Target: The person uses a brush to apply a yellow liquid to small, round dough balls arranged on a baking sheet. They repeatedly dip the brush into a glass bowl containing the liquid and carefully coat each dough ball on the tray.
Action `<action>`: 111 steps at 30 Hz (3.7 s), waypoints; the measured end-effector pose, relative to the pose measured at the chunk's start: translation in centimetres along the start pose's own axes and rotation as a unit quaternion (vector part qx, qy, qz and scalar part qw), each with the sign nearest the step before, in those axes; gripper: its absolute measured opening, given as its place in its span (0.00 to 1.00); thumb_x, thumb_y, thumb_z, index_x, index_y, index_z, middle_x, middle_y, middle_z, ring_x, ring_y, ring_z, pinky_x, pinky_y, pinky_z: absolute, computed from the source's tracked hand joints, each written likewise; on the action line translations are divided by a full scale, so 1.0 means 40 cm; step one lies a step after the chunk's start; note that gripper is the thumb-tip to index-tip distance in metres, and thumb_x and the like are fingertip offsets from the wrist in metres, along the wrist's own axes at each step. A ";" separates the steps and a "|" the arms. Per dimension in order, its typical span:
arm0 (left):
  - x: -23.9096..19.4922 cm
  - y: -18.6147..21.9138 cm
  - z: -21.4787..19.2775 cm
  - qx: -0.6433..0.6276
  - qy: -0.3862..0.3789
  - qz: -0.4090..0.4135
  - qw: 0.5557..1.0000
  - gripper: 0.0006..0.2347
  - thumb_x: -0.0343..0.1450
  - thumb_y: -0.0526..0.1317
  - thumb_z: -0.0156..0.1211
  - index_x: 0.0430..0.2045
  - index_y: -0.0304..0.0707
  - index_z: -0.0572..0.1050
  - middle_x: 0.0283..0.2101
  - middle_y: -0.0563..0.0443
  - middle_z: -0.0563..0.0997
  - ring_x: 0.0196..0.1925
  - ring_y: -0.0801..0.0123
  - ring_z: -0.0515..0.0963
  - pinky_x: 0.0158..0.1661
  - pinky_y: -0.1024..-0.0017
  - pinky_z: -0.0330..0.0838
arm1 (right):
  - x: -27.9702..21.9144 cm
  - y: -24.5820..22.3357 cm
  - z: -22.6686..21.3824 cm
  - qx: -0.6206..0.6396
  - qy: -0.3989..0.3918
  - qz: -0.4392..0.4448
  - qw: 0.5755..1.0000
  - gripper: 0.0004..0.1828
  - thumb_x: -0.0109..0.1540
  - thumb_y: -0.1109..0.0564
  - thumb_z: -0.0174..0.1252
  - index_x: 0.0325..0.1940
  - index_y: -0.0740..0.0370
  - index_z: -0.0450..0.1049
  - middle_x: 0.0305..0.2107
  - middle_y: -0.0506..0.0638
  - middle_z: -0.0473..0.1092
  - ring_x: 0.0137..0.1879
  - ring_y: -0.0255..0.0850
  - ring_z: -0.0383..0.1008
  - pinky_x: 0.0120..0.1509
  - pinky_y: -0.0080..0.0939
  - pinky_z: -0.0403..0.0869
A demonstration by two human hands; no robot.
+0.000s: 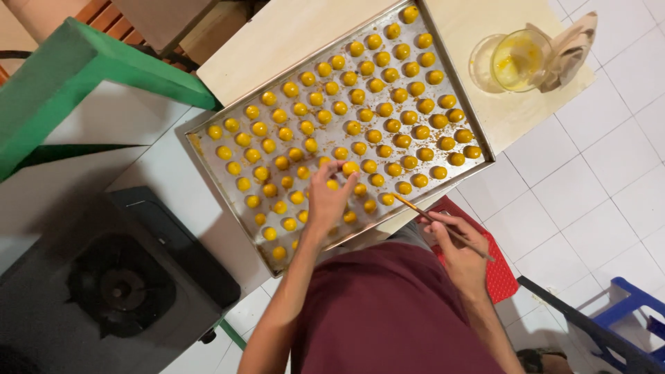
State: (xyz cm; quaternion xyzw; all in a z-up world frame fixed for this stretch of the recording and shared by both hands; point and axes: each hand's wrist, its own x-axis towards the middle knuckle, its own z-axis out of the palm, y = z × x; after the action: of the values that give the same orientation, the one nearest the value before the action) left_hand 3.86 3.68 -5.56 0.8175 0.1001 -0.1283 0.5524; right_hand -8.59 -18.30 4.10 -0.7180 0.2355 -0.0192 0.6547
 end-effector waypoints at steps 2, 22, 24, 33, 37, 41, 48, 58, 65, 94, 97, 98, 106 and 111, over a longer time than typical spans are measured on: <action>0.034 0.007 -0.030 0.065 0.005 0.029 0.997 0.16 0.65 0.47 0.73 0.44 0.47 0.79 0.43 0.51 0.85 0.50 0.59 0.79 0.57 0.57 0.66 | -0.005 -0.008 0.002 -0.012 0.001 0.001 1.000 0.11 0.66 0.66 0.58 0.52 0.70 0.79 0.38 0.62 0.80 0.40 0.37 0.79 0.45 0.33 0.78; 0.285 -0.035 0.046 0.336 -0.063 0.007 0.940 0.13 0.68 0.45 0.67 0.43 0.43 0.76 0.40 0.52 0.85 0.53 0.56 0.70 0.55 0.56 0.57 | -0.008 -0.023 -0.023 -0.045 0.052 0.084 0.994 0.12 0.68 0.66 0.54 0.54 0.76 0.75 0.41 0.66 0.78 0.46 0.46 0.80 0.54 0.37 0.79; 0.294 -0.043 0.056 0.356 -0.053 -0.001 0.933 0.14 0.67 0.44 0.70 0.40 0.42 0.72 0.36 0.51 0.83 0.54 0.54 0.70 0.55 0.56 0.58 | -0.004 -0.021 -0.023 -0.044 0.048 0.083 0.994 0.13 0.67 0.65 0.55 0.54 0.75 0.75 0.41 0.66 0.78 0.46 0.46 0.80 0.53 0.37 0.79; 0.313 -0.059 0.063 0.394 -0.069 0.004 0.917 0.19 0.67 0.46 0.70 0.44 0.39 0.69 0.36 0.48 0.84 0.55 0.50 0.70 0.55 0.54 0.58 | -0.003 -0.033 -0.020 -0.038 0.053 0.081 0.995 0.12 0.67 0.67 0.55 0.54 0.76 0.75 0.40 0.66 0.78 0.48 0.48 0.81 0.54 0.37 0.80; 0.321 -0.099 0.072 0.382 -0.056 0.016 0.922 0.17 0.67 0.45 0.68 0.43 0.40 0.69 0.36 0.47 0.83 0.55 0.49 0.70 0.57 0.52 0.56 | -0.004 -0.023 -0.027 -0.036 0.059 0.059 0.996 0.12 0.68 0.66 0.54 0.54 0.76 0.75 0.39 0.66 0.78 0.47 0.48 0.81 0.53 0.36 0.80; 0.323 -0.110 0.074 0.414 -0.046 0.032 0.908 0.17 0.66 0.46 0.68 0.41 0.42 0.69 0.35 0.46 0.83 0.57 0.49 0.69 0.56 0.53 0.56 | -0.001 -0.017 -0.031 -0.031 0.076 0.054 0.995 0.12 0.68 0.66 0.54 0.54 0.76 0.74 0.41 0.66 0.78 0.46 0.47 0.80 0.51 0.37 0.79; 0.312 -0.098 0.075 0.474 -0.018 0.063 0.878 0.18 0.65 0.48 0.70 0.41 0.39 0.72 0.39 0.42 0.83 0.55 0.46 0.71 0.55 0.52 0.59 | 0.015 -0.020 -0.038 -0.015 0.093 0.040 0.995 0.12 0.69 0.65 0.54 0.55 0.76 0.73 0.41 0.66 0.77 0.46 0.47 0.80 0.51 0.36 0.79; 0.310 -0.108 0.062 0.475 -0.015 0.056 0.878 0.21 0.66 0.48 0.69 0.47 0.39 0.70 0.43 0.46 0.83 0.57 0.50 0.69 0.53 0.54 0.59 | 0.047 -0.007 -0.086 -0.038 0.117 0.012 0.992 0.12 0.70 0.68 0.53 0.57 0.76 0.73 0.43 0.65 0.77 0.45 0.46 0.79 0.51 0.38 0.81; 0.244 -0.028 0.059 0.436 0.027 0.066 0.897 0.18 0.63 0.46 0.68 0.42 0.42 0.71 0.44 0.42 0.82 0.56 0.49 0.74 0.56 0.51 0.63 | 0.136 0.036 -0.172 -0.065 0.154 -0.042 0.985 0.10 0.73 0.71 0.52 0.58 0.74 0.72 0.44 0.65 0.75 0.43 0.44 0.77 0.46 0.35 0.76; 0.075 0.193 0.248 0.226 -0.124 0.092 0.962 0.13 0.70 0.40 0.62 0.49 0.47 0.74 0.51 0.49 0.79 0.56 0.55 0.76 0.56 0.55 0.64 | 0.756 0.208 -0.323 -0.076 0.216 -0.078 0.970 0.08 0.69 0.66 0.54 0.50 0.63 0.76 0.37 0.57 0.78 0.27 0.34 0.74 0.26 0.24 0.68; 0.083 0.203 0.276 0.188 -0.151 0.102 0.965 0.13 0.70 0.38 0.61 0.49 0.48 0.74 0.50 0.51 0.80 0.55 0.56 0.77 0.55 0.55 0.65 | 0.790 0.239 -0.330 -0.079 0.215 -0.099 0.968 0.08 0.68 0.68 0.56 0.50 0.65 0.77 0.36 0.60 0.78 0.25 0.36 0.74 0.26 0.27 0.69; 0.091 0.211 0.285 0.191 -0.159 0.117 0.961 0.12 0.70 0.39 0.61 0.48 0.48 0.74 0.49 0.52 0.80 0.54 0.57 0.77 0.54 0.56 0.66 | 0.797 0.240 -0.330 -0.090 0.216 -0.098 0.967 0.08 0.68 0.67 0.57 0.50 0.64 0.77 0.37 0.60 0.79 0.25 0.37 0.75 0.27 0.28 0.71; 0.130 0.269 0.342 0.186 -0.187 0.148 0.953 0.13 0.70 0.38 0.62 0.48 0.48 0.74 0.47 0.52 0.80 0.51 0.55 0.78 0.51 0.56 0.67 | 0.820 0.204 -0.328 -0.144 0.201 -0.111 0.963 0.09 0.67 0.68 0.58 0.50 0.63 0.80 0.39 0.59 0.79 0.28 0.39 0.76 0.30 0.32 0.73; 0.121 0.291 0.337 0.178 -0.183 0.144 0.956 0.11 0.71 0.37 0.62 0.47 0.46 0.75 0.47 0.50 0.80 0.49 0.55 0.79 0.50 0.56 0.68 | 0.808 0.188 -0.332 -0.141 0.157 -0.103 0.972 0.10 0.67 0.69 0.59 0.50 0.63 0.81 0.39 0.60 0.79 0.28 0.41 0.75 0.31 0.33 0.75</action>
State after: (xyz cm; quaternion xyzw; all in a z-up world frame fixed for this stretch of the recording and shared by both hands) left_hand 10.64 -13.04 -1.72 0.8708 -0.1461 -0.2101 0.4198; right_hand 13.32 -42.64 -10.24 -0.8114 0.2604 -0.1663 0.4962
